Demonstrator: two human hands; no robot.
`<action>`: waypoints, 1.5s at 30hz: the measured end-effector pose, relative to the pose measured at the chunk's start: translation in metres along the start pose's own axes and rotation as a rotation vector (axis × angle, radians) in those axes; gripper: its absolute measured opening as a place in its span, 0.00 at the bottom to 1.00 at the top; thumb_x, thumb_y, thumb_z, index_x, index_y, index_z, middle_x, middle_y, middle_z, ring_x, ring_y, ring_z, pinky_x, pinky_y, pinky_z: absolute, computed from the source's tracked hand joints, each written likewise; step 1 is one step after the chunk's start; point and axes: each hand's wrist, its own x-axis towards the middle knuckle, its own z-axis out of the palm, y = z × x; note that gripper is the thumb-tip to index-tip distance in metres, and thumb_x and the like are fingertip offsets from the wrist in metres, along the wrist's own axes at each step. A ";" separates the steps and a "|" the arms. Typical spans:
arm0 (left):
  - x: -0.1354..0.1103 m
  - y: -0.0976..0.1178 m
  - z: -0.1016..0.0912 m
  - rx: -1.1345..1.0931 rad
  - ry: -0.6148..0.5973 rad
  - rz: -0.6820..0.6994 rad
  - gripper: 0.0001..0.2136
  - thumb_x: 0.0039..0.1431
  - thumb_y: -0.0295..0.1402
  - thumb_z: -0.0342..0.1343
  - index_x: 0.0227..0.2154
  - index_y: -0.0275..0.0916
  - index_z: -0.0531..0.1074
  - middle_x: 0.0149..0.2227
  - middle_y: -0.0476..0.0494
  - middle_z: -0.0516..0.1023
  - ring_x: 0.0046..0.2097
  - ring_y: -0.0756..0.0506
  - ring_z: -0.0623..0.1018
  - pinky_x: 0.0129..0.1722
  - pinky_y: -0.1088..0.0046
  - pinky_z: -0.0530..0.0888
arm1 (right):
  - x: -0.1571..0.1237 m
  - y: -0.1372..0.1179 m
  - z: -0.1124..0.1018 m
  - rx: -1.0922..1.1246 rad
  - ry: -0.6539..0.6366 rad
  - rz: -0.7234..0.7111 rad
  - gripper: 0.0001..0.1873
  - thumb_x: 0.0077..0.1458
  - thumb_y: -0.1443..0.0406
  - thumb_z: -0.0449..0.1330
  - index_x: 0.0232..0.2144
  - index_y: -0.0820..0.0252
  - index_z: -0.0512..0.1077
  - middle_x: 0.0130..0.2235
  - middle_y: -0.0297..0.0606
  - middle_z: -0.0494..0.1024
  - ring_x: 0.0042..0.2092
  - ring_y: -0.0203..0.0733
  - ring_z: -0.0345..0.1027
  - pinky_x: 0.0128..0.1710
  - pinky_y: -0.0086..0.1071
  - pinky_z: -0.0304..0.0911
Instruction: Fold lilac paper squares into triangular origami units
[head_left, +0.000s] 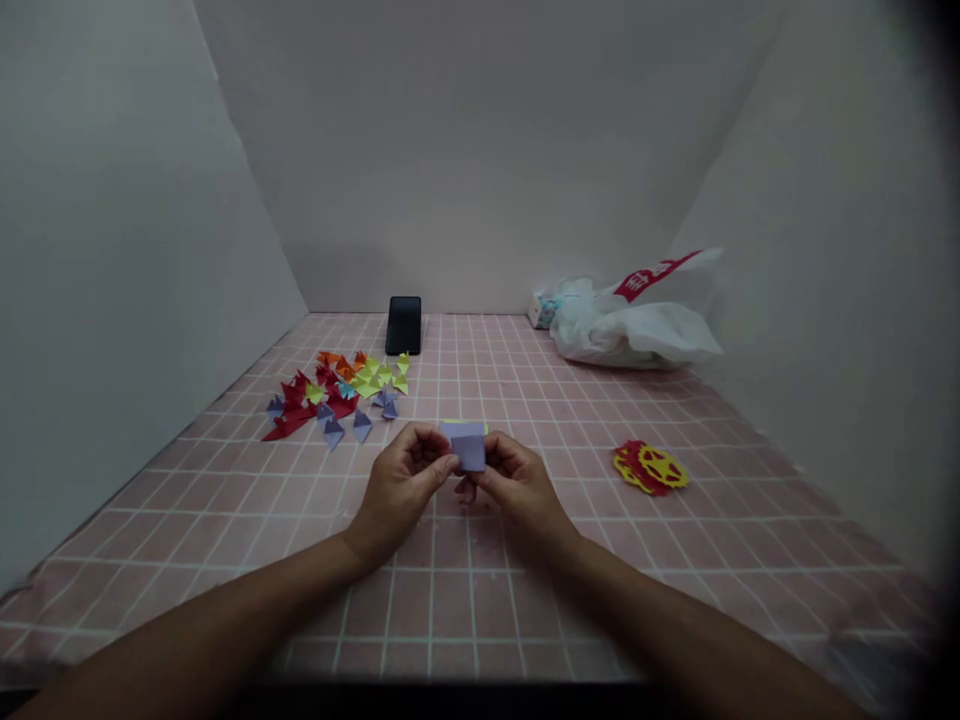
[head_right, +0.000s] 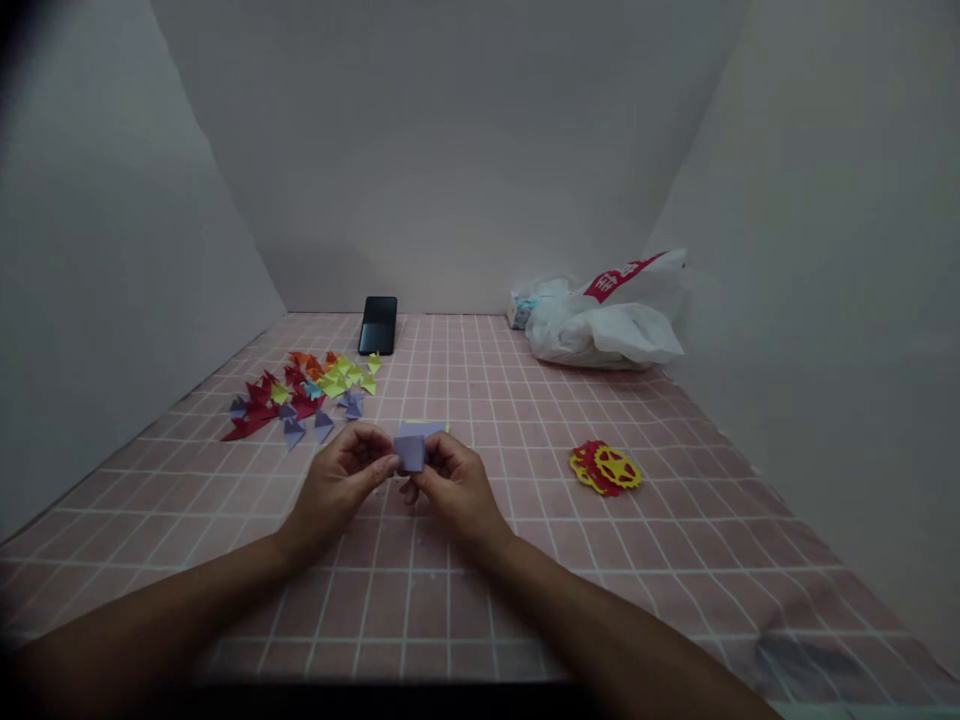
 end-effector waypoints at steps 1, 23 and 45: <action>0.000 0.000 0.000 -0.002 0.000 -0.009 0.08 0.52 0.30 0.63 0.32 0.38 0.70 0.31 0.50 0.73 0.33 0.51 0.74 0.35 0.75 0.73 | 0.000 0.000 0.000 0.002 -0.001 0.002 0.09 0.50 0.63 0.68 0.29 0.59 0.71 0.24 0.29 0.74 0.25 0.33 0.68 0.27 0.28 0.64; 0.000 -0.004 -0.001 -0.096 -0.018 -0.083 0.09 0.51 0.33 0.64 0.34 0.37 0.72 0.31 0.48 0.75 0.34 0.49 0.76 0.36 0.71 0.75 | 0.000 0.002 0.000 0.009 -0.001 -0.008 0.11 0.50 0.61 0.69 0.29 0.58 0.72 0.25 0.29 0.73 0.25 0.32 0.68 0.28 0.28 0.64; 0.000 0.003 -0.003 0.439 -0.081 0.240 0.03 0.57 0.26 0.56 0.28 0.39 0.71 0.29 0.49 0.72 0.32 0.48 0.73 0.33 0.72 0.69 | 0.000 0.002 0.000 -0.041 -0.021 -0.023 0.09 0.52 0.62 0.67 0.29 0.58 0.70 0.25 0.29 0.73 0.25 0.33 0.67 0.28 0.29 0.64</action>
